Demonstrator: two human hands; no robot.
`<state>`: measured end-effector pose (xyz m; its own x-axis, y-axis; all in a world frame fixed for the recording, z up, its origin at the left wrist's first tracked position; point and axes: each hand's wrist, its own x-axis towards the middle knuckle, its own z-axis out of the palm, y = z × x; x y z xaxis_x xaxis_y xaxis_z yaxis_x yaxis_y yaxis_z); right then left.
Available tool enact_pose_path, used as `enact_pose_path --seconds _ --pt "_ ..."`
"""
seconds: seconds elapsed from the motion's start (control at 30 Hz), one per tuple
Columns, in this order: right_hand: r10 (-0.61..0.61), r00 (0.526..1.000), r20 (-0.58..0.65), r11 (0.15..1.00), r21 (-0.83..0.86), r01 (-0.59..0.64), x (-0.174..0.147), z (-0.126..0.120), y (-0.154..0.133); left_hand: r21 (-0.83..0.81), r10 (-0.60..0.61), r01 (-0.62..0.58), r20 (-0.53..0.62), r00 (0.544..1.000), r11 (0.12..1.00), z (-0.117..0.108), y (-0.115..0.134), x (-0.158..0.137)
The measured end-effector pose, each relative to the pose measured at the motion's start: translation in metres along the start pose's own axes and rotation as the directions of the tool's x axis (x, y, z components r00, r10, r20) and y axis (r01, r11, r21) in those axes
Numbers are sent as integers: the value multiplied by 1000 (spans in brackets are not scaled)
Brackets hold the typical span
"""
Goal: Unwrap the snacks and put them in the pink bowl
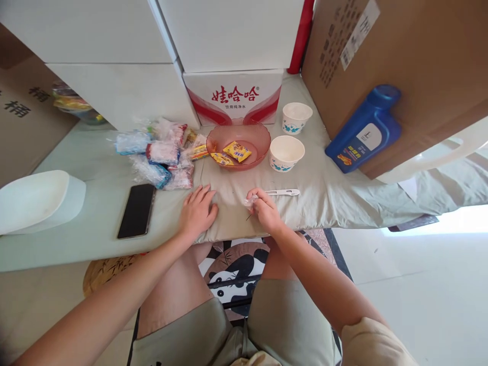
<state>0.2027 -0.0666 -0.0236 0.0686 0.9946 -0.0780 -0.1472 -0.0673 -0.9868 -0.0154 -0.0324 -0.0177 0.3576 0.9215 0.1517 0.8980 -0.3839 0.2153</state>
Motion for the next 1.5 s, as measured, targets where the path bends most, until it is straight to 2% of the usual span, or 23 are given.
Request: enact_pose_path --seconds 0.13,0.23,0.3,0.37,0.47,0.53,0.57,0.63,0.7,0.8,0.9,1.13,1.23,1.3,1.4,1.5 --pt "-25 998 -55 999 44 28 -7 -17 -2 43 3 -4 6 1000 999 -1 1 1" --pt "-25 996 -84 998 61 30 -8 -18 -8 64 1 -2 13 1000 998 0 3 0" --pt "-73 989 -128 997 6 74 -2 -18 -18 70 -7 5 20 1000 998 0 3 0" --pt "-181 958 -223 981 -103 162 10 -26 -35 70 -15 13 21 1000 997 0 3 -1" --pt "-365 866 -341 898 -375 231 39 -53 -69 68 -10 9 11 1000 998 1 2 -1" --pt "-477 809 -344 758 -626 181 58 -74 -94 68 1 -1 1 1000 998 1 2 -1" --pt "-494 804 -332 692 -710 132 65 -84 -106 69 5 -5 -4 1000 998 1 2 0" --pt "-453 823 -343 623 -782 17 77 -98 -126 68 8 -7 -8 1000 998 2 1 0" --pt "-417 836 -356 584 -810 -53 83 -105 -141 69 7 -6 -11 1000 998 1 1 0" --pt "-448 811 -377 536 -839 -94 87 -108 -151 75 11 -10 -13 1000 997 1 1 0" --pt "-495 778 -388 507 -856 -104 94 -109 -155 79 16 -15 -10 1000 997 1 1 0" --pt "-540 752 -377 433 -891 -135 133 -131 -155 85 11 -11 0 1000 996 0 0 1" --pt "-540 772 -335 363 -921 -145 151 -141 -158 84 21 -21 0 1000 996 0 -1 2" --pt "-525 804 -280 276 -949 -150 162 -145 -162 88 23 -23 -3 1000 996 0 -1 3" --pt "-440 870 -222 128 -975 -184 185 -146 -171 97 29 -28 -7 1000 995 1 -3 4" --pt "-341 915 -215 64 -977 -205 216 -144 -174 112 33 -33 -1 999 993 1 -3 5"
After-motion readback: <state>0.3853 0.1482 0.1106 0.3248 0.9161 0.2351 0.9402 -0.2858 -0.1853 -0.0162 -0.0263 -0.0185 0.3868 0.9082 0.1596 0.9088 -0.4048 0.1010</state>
